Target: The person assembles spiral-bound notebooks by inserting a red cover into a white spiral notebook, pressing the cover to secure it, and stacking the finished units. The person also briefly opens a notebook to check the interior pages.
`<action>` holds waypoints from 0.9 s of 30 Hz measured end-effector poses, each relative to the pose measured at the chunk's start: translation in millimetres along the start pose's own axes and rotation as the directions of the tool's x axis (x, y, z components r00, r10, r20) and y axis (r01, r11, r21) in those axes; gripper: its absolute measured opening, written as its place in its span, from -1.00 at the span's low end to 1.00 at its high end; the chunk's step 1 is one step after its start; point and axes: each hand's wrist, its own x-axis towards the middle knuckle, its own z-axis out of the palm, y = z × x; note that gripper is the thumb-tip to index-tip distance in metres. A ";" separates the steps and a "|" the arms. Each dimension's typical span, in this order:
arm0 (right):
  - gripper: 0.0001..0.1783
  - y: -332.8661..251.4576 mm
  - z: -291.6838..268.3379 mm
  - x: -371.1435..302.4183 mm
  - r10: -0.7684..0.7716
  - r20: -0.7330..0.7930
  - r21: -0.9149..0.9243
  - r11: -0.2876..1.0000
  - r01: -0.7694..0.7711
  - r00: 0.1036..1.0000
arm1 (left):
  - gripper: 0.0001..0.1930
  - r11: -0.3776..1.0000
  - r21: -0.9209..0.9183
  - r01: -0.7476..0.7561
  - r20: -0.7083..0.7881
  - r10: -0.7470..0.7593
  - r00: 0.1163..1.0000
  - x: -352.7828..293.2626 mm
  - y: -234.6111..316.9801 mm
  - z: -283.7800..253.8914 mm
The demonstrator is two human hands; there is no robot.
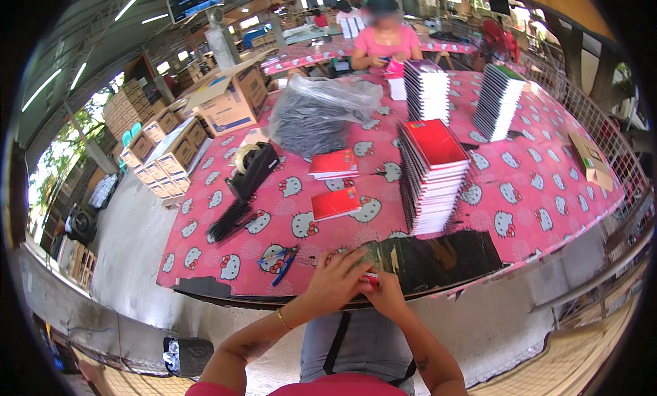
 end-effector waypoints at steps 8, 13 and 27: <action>-0.73 -6.7 2.1 3.6 -0.020 -0.038 -0.023 1.000 0.019 0.999 | -0.53 0.999 0.032 0.003 -0.112 0.000 0.994 -9.4 -6.0 5.5; -0.78 1.8 3.1 6.3 -0.070 -0.036 -0.020 0.997 0.069 0.997 | -0.66 0.995 -0.078 -0.058 -0.135 0.047 0.990 -6.1 -6.3 2.1; -0.78 -14.9 -0.5 3.5 -0.060 -0.017 -0.107 0.993 0.058 0.998 | -0.75 0.996 -0.088 -0.001 -0.131 -0.011 0.991 -2.3 -6.2 -5.2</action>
